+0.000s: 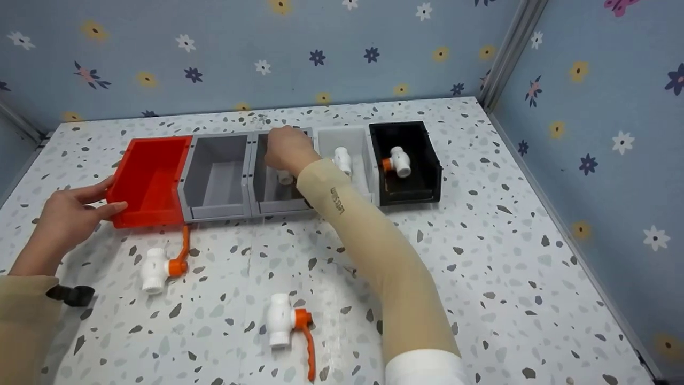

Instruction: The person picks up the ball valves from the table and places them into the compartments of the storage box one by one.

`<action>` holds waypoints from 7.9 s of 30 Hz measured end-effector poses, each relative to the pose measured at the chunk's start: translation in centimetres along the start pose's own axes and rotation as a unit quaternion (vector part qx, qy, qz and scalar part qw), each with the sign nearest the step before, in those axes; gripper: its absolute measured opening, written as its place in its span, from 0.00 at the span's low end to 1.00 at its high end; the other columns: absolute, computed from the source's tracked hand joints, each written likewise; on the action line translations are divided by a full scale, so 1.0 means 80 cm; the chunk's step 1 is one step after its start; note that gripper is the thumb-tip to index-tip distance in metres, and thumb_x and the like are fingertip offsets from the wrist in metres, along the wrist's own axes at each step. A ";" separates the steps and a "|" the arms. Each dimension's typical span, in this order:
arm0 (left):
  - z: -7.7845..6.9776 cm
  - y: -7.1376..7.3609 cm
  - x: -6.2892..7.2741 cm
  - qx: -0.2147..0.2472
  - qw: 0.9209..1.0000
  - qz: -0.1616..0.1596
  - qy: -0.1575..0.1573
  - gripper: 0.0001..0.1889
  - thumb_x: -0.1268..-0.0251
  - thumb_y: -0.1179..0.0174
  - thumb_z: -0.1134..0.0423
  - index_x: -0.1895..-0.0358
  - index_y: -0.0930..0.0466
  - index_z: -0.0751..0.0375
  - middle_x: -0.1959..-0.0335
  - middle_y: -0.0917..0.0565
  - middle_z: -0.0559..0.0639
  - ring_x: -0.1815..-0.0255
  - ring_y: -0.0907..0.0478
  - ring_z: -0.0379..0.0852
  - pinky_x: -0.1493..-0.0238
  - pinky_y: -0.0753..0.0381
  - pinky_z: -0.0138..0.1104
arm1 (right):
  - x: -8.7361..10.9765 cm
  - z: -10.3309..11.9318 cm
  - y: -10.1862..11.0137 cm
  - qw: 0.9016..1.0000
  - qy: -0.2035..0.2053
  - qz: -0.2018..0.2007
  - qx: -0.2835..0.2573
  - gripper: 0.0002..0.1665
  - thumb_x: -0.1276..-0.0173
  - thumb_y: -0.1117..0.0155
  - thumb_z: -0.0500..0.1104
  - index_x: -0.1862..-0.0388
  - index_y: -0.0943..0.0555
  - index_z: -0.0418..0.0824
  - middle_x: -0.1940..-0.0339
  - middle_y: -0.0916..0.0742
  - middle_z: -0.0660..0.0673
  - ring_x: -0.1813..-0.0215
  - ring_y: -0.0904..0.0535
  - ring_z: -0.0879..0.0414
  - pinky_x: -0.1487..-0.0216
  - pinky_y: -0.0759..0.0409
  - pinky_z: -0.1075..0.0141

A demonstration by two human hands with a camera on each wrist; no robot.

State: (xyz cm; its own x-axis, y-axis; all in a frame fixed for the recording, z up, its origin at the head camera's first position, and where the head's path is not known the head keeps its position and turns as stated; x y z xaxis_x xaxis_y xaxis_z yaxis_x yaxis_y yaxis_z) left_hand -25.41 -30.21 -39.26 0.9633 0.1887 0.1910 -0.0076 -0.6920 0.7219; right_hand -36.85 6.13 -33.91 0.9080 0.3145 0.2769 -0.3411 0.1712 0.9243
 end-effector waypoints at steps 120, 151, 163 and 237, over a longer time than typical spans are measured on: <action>-0.152 -0.094 0.099 0.048 0.966 0.102 -0.234 0.11 0.33 0.34 0.54 0.51 0.14 0.50 0.60 0.15 0.45 0.61 0.19 0.50 0.63 0.17 0.42 | 0.199 -0.351 0.010 0.953 -0.096 -0.246 -0.146 0.27 0.29 0.36 0.44 0.32 0.23 0.42 0.47 0.15 0.36 0.68 0.22 0.69 0.73 0.25 0.71; -0.198 -0.248 0.189 -0.082 0.894 0.340 -0.280 0.25 0.40 0.33 0.40 0.45 0.18 0.48 0.57 0.19 0.38 0.64 0.24 0.36 0.54 0.26 0.40 | 0.198 -0.351 0.008 0.954 -0.110 -0.236 -0.147 0.28 0.28 0.36 0.45 0.30 0.24 0.44 0.45 0.16 0.37 0.61 0.16 0.50 0.72 0.23 0.66; -0.193 -0.261 0.192 -0.070 0.899 0.349 -0.254 0.22 0.48 0.27 0.42 0.53 0.17 0.47 0.64 0.22 0.36 0.64 0.24 0.37 0.58 0.24 0.37 | 0.199 -0.350 0.008 0.955 -0.109 -0.232 -0.148 0.28 0.28 0.37 0.47 0.30 0.25 0.44 0.45 0.16 0.36 0.61 0.16 0.50 0.71 0.23 0.65; -0.167 -0.212 0.136 0.078 0.938 0.272 -0.198 0.10 0.30 0.37 0.57 0.52 0.12 0.56 0.61 0.15 0.46 0.69 0.21 0.46 0.65 0.18 0.39 | 0.199 -0.352 0.008 0.954 -0.100 -0.230 -0.166 0.29 0.28 0.37 0.48 0.29 0.25 0.45 0.43 0.17 0.36 0.70 0.17 0.62 0.73 0.23 0.65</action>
State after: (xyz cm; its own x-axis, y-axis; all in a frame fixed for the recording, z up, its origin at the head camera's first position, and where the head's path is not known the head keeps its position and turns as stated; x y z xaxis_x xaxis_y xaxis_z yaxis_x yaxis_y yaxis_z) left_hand -18.37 -7.12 -40.52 0.8522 -0.4753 0.2188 -0.5184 -0.7098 0.4769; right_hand -29.42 37.52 -36.30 0.9970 -0.0438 -0.0631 0.0768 0.5444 0.8353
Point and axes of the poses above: each hand's wrist, its own x-axis away from the middle knuckle, its own y-axis out of the back of the hand, z = x × y, the point moved 6 cm from there along -x, towards the middle knuckle
